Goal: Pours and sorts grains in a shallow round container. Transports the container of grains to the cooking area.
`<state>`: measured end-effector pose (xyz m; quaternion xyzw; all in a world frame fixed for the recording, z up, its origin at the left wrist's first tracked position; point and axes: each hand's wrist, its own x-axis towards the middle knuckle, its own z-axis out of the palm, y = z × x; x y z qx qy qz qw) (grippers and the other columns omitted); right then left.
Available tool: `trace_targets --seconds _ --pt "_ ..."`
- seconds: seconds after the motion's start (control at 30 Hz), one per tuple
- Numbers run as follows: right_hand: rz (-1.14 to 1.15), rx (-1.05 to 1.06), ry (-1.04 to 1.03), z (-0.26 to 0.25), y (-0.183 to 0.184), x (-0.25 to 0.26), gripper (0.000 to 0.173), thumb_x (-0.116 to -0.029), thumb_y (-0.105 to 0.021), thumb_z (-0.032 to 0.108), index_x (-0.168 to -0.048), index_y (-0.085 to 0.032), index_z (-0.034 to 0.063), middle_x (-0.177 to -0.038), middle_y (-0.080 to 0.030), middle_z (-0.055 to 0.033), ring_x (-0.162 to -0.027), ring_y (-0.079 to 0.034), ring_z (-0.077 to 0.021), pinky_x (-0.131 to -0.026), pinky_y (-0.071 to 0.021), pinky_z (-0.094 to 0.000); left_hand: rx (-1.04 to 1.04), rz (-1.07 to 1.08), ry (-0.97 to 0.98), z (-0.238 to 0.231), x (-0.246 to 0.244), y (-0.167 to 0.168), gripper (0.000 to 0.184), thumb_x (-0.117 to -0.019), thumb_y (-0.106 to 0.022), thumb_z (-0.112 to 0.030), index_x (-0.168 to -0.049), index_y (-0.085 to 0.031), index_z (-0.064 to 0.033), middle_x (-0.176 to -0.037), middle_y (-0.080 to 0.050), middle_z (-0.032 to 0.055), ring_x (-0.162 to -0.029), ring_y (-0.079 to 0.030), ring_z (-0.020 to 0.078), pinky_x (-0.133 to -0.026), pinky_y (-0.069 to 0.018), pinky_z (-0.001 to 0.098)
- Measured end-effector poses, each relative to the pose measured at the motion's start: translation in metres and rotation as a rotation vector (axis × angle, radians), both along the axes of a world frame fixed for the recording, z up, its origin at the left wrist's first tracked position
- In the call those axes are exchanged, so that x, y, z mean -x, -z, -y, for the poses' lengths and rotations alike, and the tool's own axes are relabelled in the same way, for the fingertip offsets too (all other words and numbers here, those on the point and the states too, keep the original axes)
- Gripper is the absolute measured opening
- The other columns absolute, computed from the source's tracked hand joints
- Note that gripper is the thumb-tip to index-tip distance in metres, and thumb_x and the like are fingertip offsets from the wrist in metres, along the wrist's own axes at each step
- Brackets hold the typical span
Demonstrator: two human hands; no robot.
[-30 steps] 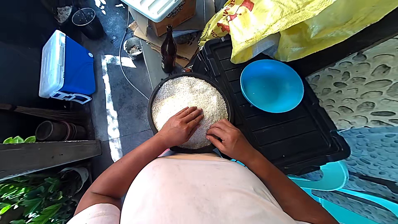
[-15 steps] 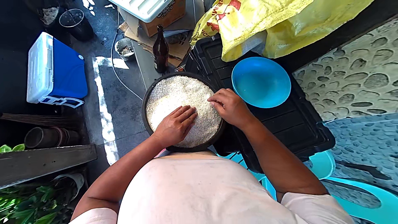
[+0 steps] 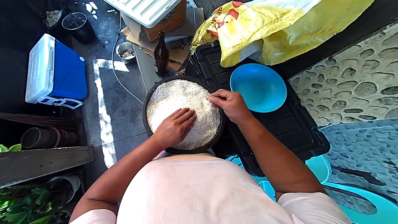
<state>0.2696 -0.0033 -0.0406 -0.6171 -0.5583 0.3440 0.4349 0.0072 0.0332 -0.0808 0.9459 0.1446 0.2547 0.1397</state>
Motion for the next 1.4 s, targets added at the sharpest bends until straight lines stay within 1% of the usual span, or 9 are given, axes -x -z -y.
trace_targets --seconds 0.07,0.17,0.27,0.37,0.57,0.7,1.17,1.27,1.4 --pt "-0.439 0.134 0.148 0.008 -0.014 0.009 0.013 -0.1022 -0.06 0.007 -0.103 -0.072 0.0037 -0.088 -0.073 -0.0029 -0.07 -0.07 -0.0096 -0.069 -0.0619 -0.0262 -0.014 -0.023 -0.018 -0.005 0.0 0.001 0.035 -0.1062 -0.049 -0.018 -0.131 -0.069 -0.0044 -0.143 -0.062 0.0149 -0.138 -0.055 0.0304 -0.119 -0.0398 0.0452" --pt "-0.824 0.288 0.241 0.022 -0.023 0.023 0.023 -0.1085 -0.048 0.015 -0.111 -0.068 0.0033 -0.097 -0.074 -0.0088 -0.082 -0.074 -0.0171 -0.077 -0.0636 -0.0318 0.049 -0.087 -0.064 -0.013 -0.002 -0.001 0.036 -0.1066 -0.048 -0.02 -0.134 -0.067 -0.0048 -0.146 -0.06 0.0139 -0.141 -0.052 0.0309 -0.12 -0.0378 0.0471" --pt "-1.003 0.349 0.264 0.033 -0.025 0.034 0.032 -0.1107 -0.038 0.014 -0.117 -0.065 -0.0015 -0.106 -0.074 -0.0149 -0.095 -0.075 -0.0229 -0.086 -0.0627 -0.0356 0.131 -0.085 -0.098 -0.016 0.001 -0.009 0.041 -0.1093 -0.044 -0.028 -0.139 -0.064 -0.0077 -0.148 -0.058 0.011 -0.143 -0.049 0.0294 -0.121 -0.0348 0.051" --pt "-1.057 0.373 0.255 0.042 -0.028 0.042 0.036 -0.111 -0.035 0.015 -0.118 -0.065 -0.0034 -0.108 -0.074 -0.0177 -0.097 -0.075 -0.0253 -0.088 -0.0623 -0.0367 0.163 0.021 -0.136 -0.018 0.004 -0.022 0.036 -0.1082 -0.048 -0.024 -0.132 -0.069 -0.0073 -0.143 -0.063 0.0101 -0.141 -0.052 0.0295 -0.122 -0.0337 0.0531" --pt "-1.04 0.433 0.229 0.051 -0.032 0.054 0.03 -0.1093 -0.04 0.011 -0.114 -0.066 -0.0035 -0.1 -0.075 -0.0167 -0.088 -0.076 -0.0233 -0.08 -0.0639 -0.0352 0.187 0.139 -0.179 -0.016 0.004 -0.041 0.018 -0.1008 -0.063 -0.017 -0.1 -0.077 -0.0054 -0.133 -0.069 0.0097 -0.136 -0.057 0.028 -0.122 -0.0339 0.0531" --pt "-1.018 0.465 0.218 0.053 -0.03 0.059 0.027 -0.1084 -0.043 0.009 -0.111 -0.067 -0.0041 -0.097 -0.075 -0.0168 -0.083 -0.076 -0.0232 -0.076 -0.0644 -0.0348 0.214 0.131 -0.184 -0.01 0.001 -0.039 0.019 -0.101 -0.063 -0.018 -0.11 -0.076 -0.0085 -0.135 -0.068 0.008 -0.137 -0.055 0.0258 -0.123 -0.0302 0.0553" --pt "-0.973 0.456 0.146 0.054 -0.025 0.063 0.02 -0.1059 -0.049 0.004 -0.105 -0.068 -0.0049 -0.092 -0.075 -0.0181 -0.078 -0.076 -0.0239 -0.072 -0.0646 -0.0342 0.228 0.151 -0.197 -0.007 0.008 -0.028 0.023 -0.1011 -0.062 -0.022 -0.117 -0.075 -0.0112 -0.139 -0.065 0.0081 -0.14 -0.053 0.0273 -0.122 -0.0263 0.0629" --pt "-0.782 0.326 0.057 0.054 -0.024 0.061 0.018 -0.1041 -0.051 0.0 -0.107 -0.068 -0.0055 -0.092 -0.076 -0.017 -0.078 -0.077 -0.0237 -0.074 -0.0653 -0.0357 0.232 0.17 -0.209 -0.007 0.012 -0.028 0.022 -0.1011 -0.062 -0.021 -0.116 -0.075 -0.0113 -0.138 -0.065 0.0079 -0.139 -0.053 0.0268 -0.122 -0.0267 0.0628" --pt "-0.131 -0.006 -0.084 0.048 -0.02 0.054 0.015 -0.1005 -0.061 0.002 -0.112 -0.07 -0.0011 -0.093 -0.077 -0.0063 -0.081 -0.076 -0.0123 -0.076 -0.0652 -0.0271 0.214 0.171 -0.234 -0.01 0.019 -0.023 0.023 -0.101 -0.062 -0.022 -0.116 -0.075 -0.0111 -0.139 -0.065 0.0083 -0.139 -0.053 0.0273 -0.122 -0.0263 0.0631"
